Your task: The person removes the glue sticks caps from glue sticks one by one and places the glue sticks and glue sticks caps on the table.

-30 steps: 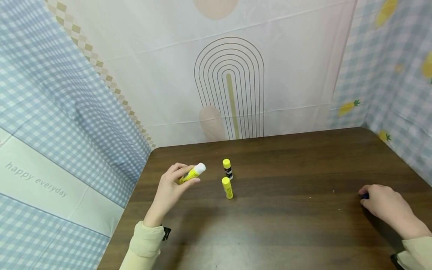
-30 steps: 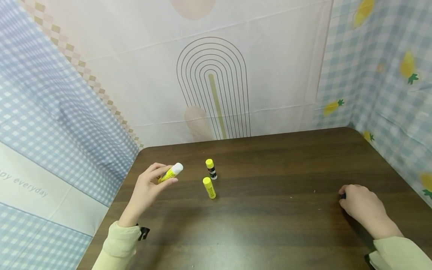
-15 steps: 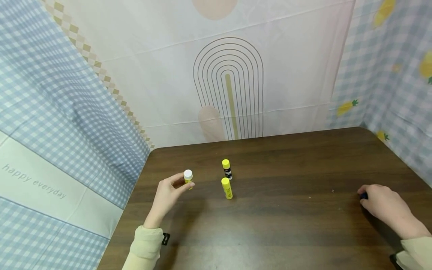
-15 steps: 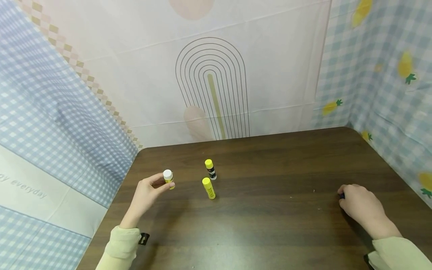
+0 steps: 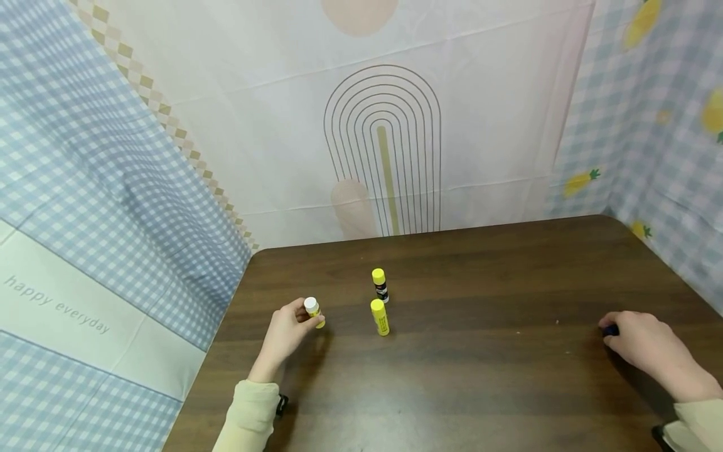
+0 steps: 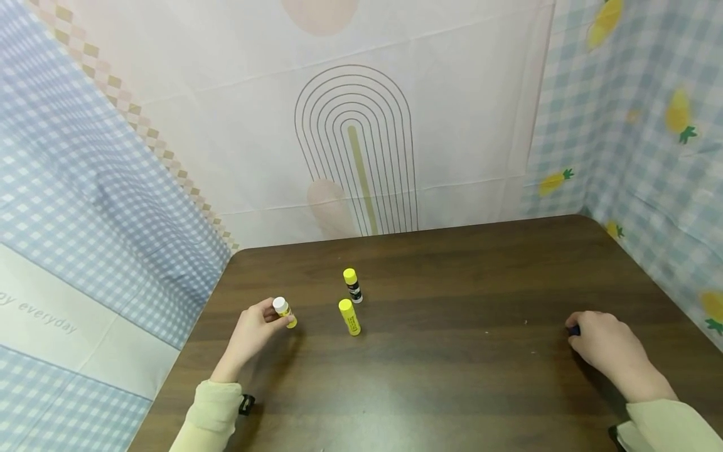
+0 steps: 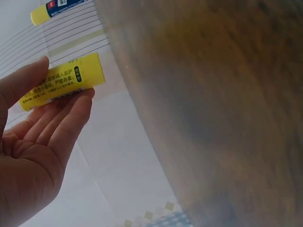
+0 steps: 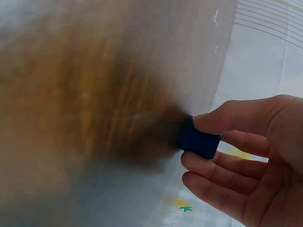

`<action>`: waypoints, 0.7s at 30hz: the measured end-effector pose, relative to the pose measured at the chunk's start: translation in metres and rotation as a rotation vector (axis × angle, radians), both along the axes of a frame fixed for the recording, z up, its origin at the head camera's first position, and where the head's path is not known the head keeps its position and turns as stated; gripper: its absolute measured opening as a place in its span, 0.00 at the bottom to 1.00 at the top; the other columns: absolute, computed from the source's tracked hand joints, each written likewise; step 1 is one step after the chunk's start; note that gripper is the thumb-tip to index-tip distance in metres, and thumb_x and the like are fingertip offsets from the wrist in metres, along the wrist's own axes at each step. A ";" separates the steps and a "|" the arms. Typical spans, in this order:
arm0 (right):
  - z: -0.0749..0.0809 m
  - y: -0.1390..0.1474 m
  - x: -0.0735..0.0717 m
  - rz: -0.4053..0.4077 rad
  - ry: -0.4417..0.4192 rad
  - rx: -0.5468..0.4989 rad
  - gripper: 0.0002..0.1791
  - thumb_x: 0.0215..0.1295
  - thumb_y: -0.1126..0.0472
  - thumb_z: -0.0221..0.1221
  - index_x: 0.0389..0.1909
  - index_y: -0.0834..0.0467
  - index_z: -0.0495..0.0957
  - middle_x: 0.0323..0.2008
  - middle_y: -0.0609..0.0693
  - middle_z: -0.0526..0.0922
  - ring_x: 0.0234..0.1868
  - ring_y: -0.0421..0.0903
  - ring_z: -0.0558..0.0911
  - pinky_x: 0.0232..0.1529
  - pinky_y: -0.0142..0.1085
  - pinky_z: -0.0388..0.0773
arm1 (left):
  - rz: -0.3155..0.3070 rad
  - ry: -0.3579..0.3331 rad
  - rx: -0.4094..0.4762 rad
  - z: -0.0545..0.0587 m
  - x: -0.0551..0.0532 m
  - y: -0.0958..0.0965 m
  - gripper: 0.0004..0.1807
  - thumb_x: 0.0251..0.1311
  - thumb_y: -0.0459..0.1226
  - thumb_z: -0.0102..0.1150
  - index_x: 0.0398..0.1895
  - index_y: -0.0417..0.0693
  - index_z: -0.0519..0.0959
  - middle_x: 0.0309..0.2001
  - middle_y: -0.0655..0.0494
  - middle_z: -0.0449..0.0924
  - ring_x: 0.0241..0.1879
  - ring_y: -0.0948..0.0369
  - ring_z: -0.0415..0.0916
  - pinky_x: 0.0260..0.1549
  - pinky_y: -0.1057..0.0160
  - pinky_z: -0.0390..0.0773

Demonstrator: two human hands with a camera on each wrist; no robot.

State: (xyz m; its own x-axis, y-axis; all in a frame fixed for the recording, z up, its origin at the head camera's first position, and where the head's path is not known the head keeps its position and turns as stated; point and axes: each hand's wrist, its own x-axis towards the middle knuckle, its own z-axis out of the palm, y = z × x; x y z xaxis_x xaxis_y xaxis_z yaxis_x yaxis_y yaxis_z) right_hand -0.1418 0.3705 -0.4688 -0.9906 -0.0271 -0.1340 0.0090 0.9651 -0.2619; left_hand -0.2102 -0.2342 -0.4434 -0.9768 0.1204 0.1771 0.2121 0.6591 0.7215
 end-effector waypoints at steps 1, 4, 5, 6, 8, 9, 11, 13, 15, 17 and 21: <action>0.000 0.000 0.000 -0.001 -0.006 0.004 0.17 0.57 0.68 0.68 0.43 0.75 0.79 0.40 0.74 0.81 0.35 0.68 0.81 0.31 0.56 0.76 | 0.004 0.003 0.001 -0.001 0.000 0.000 0.09 0.57 0.34 0.73 0.38 0.44 0.83 0.37 0.52 0.88 0.40 0.55 0.86 0.42 0.53 0.83; 0.001 0.000 0.000 -0.006 -0.026 0.008 0.18 0.58 0.67 0.68 0.44 0.76 0.79 0.40 0.74 0.81 0.33 0.65 0.81 0.31 0.55 0.77 | 0.015 -0.010 -0.005 -0.004 -0.001 0.000 0.08 0.57 0.33 0.73 0.37 0.44 0.82 0.36 0.53 0.88 0.40 0.55 0.86 0.42 0.53 0.83; 0.001 0.000 0.000 -0.008 -0.031 0.002 0.18 0.59 0.67 0.67 0.45 0.76 0.78 0.41 0.75 0.80 0.31 0.63 0.81 0.29 0.53 0.76 | 0.012 -0.015 -0.010 -0.006 0.000 0.000 0.08 0.57 0.32 0.73 0.37 0.44 0.82 0.35 0.53 0.88 0.39 0.55 0.86 0.42 0.53 0.83; 0.001 0.000 0.001 -0.010 -0.033 -0.010 0.18 0.60 0.67 0.66 0.46 0.76 0.78 0.41 0.75 0.80 0.28 0.60 0.80 0.28 0.50 0.75 | 0.010 -0.022 -0.012 -0.007 0.000 0.000 0.08 0.56 0.32 0.73 0.37 0.43 0.82 0.35 0.52 0.88 0.39 0.55 0.86 0.42 0.53 0.83; 0.001 0.000 0.003 -0.011 -0.035 -0.031 0.19 0.61 0.67 0.65 0.48 0.77 0.77 0.41 0.77 0.79 0.24 0.53 0.77 0.26 0.46 0.72 | 0.006 -0.036 -0.013 -0.009 0.001 0.000 0.08 0.56 0.31 0.72 0.36 0.42 0.82 0.35 0.52 0.88 0.39 0.55 0.86 0.41 0.53 0.83; 0.000 0.000 0.004 -0.013 -0.035 -0.040 0.19 0.62 0.67 0.64 0.48 0.77 0.76 0.42 0.77 0.79 0.23 0.51 0.74 0.25 0.44 0.70 | 0.004 -0.038 -0.017 -0.009 0.001 0.000 0.08 0.56 0.31 0.72 0.36 0.42 0.82 0.35 0.51 0.88 0.39 0.55 0.86 0.41 0.54 0.83; -0.001 0.001 0.004 -0.015 -0.037 -0.046 0.19 0.62 0.67 0.64 0.49 0.77 0.76 0.42 0.78 0.78 0.23 0.50 0.74 0.25 0.43 0.69 | 0.002 -0.042 -0.032 -0.010 0.001 -0.001 0.08 0.56 0.31 0.72 0.36 0.42 0.81 0.35 0.51 0.88 0.38 0.54 0.86 0.41 0.53 0.83; -0.003 0.003 0.002 -0.014 -0.040 -0.034 0.19 0.62 0.67 0.64 0.49 0.77 0.77 0.42 0.78 0.78 0.25 0.53 0.78 0.25 0.45 0.72 | 0.006 -0.049 -0.047 -0.010 0.002 -0.001 0.08 0.56 0.31 0.72 0.35 0.42 0.81 0.34 0.52 0.87 0.38 0.55 0.86 0.41 0.53 0.82; -0.004 0.003 0.001 -0.011 -0.045 -0.027 0.19 0.61 0.67 0.65 0.49 0.76 0.77 0.43 0.78 0.78 0.27 0.53 0.79 0.26 0.45 0.72 | 0.010 -0.056 -0.066 -0.011 0.002 -0.003 0.08 0.56 0.31 0.73 0.34 0.43 0.80 0.33 0.53 0.87 0.37 0.56 0.85 0.40 0.52 0.82; -0.006 0.004 0.001 -0.005 -0.042 -0.025 0.19 0.61 0.67 0.65 0.48 0.76 0.77 0.43 0.78 0.78 0.27 0.53 0.78 0.26 0.45 0.72 | 0.012 -0.066 -0.074 -0.011 0.002 -0.003 0.09 0.56 0.31 0.73 0.34 0.43 0.80 0.33 0.53 0.87 0.37 0.56 0.85 0.40 0.52 0.81; -0.004 0.002 0.003 -0.001 -0.042 -0.032 0.19 0.62 0.68 0.64 0.49 0.77 0.76 0.43 0.79 0.78 0.25 0.48 0.75 0.26 0.43 0.69 | 0.012 -0.079 -0.070 -0.010 0.001 -0.004 0.09 0.56 0.31 0.72 0.35 0.43 0.79 0.34 0.52 0.87 0.38 0.55 0.85 0.40 0.51 0.81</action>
State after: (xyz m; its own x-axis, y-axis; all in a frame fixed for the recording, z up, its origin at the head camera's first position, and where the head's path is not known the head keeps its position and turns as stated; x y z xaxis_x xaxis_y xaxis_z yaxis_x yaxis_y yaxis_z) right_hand -0.1384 0.3730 -0.4732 -0.9841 -0.0306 -0.1749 0.0221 0.9563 -0.2917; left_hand -0.2095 -0.2384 -0.4538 -0.9888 0.1178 0.0912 0.1481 0.7104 0.6881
